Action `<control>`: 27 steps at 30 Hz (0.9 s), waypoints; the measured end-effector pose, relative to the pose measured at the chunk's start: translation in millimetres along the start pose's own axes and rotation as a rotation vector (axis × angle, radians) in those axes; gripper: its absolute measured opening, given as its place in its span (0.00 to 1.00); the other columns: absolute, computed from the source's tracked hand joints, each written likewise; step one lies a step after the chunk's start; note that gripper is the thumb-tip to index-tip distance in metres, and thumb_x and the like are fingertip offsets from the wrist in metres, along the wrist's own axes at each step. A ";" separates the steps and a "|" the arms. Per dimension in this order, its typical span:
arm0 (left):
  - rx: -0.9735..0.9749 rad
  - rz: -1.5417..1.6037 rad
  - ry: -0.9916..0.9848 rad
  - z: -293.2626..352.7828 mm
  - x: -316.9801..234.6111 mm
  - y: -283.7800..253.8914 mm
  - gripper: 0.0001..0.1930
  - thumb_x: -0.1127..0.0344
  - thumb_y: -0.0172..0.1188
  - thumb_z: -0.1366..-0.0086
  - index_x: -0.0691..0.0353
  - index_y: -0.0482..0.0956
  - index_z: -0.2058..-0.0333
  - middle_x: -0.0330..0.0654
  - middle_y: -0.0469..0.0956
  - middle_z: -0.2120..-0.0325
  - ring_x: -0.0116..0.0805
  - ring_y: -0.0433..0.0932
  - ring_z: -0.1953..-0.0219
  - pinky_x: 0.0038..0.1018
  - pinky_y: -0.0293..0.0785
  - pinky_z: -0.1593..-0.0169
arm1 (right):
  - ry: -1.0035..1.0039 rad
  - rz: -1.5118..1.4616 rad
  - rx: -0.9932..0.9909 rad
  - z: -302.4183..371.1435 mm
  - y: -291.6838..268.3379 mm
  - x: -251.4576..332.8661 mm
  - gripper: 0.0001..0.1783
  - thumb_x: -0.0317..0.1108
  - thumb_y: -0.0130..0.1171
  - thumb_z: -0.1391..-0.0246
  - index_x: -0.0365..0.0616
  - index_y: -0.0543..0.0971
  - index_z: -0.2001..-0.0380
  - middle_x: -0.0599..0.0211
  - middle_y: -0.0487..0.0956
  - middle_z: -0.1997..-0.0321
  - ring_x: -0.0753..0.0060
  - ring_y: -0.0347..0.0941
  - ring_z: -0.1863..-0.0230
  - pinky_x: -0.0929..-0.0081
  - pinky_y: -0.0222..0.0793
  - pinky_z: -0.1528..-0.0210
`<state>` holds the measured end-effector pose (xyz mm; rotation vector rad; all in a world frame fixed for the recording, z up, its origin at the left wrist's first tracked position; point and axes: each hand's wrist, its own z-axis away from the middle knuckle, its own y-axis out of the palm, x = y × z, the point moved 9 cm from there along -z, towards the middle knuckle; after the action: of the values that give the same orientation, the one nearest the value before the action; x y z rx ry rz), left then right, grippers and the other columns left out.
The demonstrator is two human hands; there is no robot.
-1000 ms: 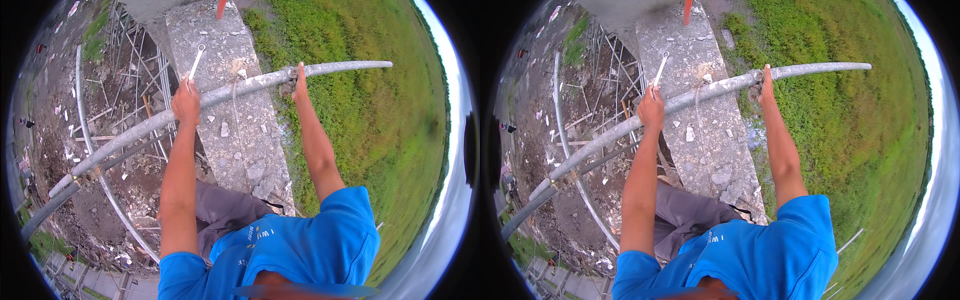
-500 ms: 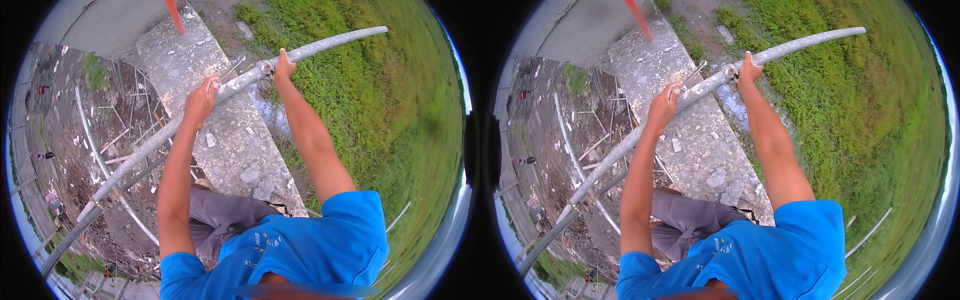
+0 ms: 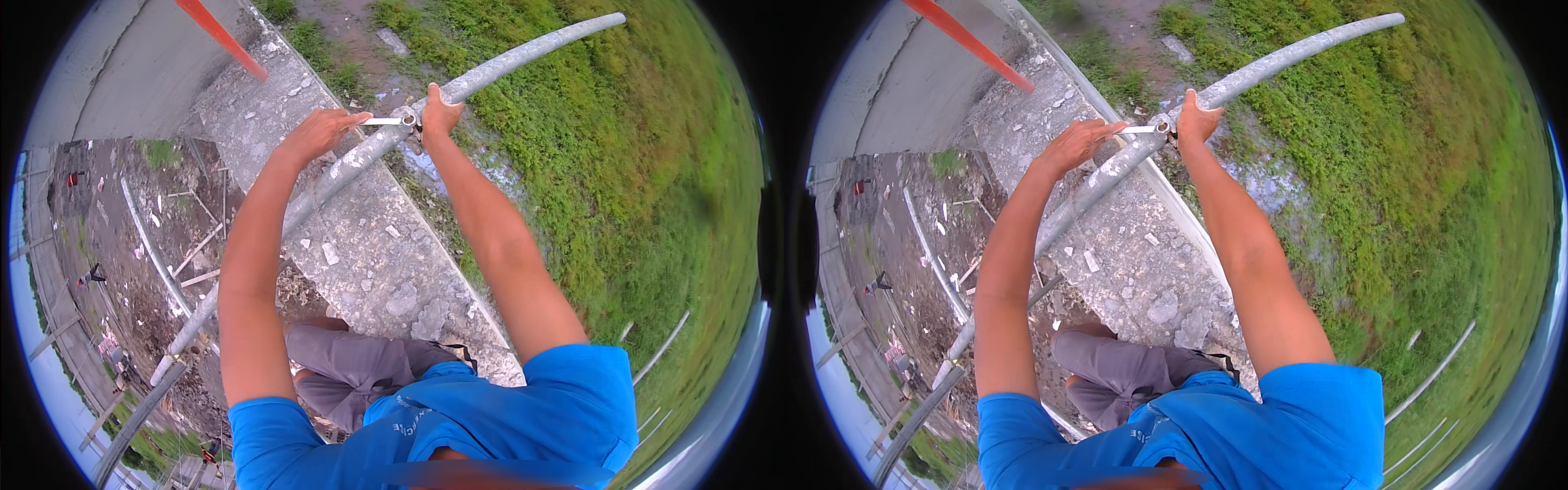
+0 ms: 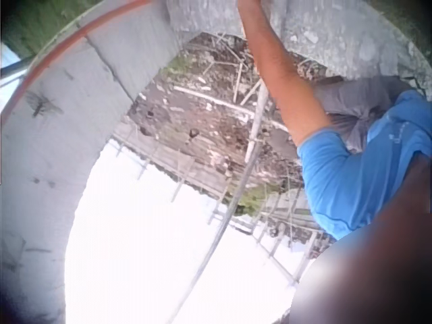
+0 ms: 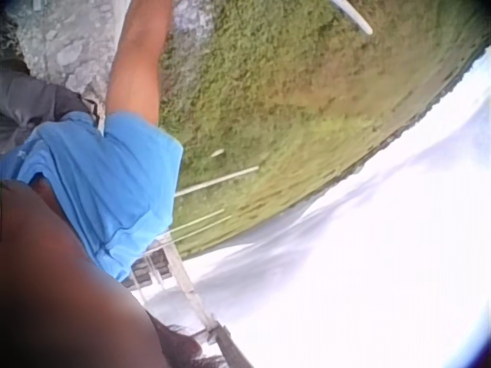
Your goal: The person uses a wrench to tighten couplers on metal scaffolding poles. They move between joints, reposition the wrench, and secure connections while standing on the structure.
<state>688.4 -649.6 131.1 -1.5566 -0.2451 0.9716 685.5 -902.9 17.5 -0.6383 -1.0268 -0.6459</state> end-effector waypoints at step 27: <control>-0.456 0.416 -0.715 113.0 -76.4 -28.2 0.20 0.58 0.48 0.23 0.65 0.74 0.41 0.62 0.83 0.64 0.64 0.81 0.58 0.49 0.73 0.53 | 0.004 0.080 -0.008 2.0 -0.5 4.3 0.58 0.58 0.71 0.50 0.25 0.56 0.31 0.34 0.72 0.36 0.38 0.71 0.36 0.55 0.64 0.32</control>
<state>572.8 -610.6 198.3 -1.6384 -0.6981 1.8941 685.6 -902.5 22.2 -0.6818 -0.9908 -0.5811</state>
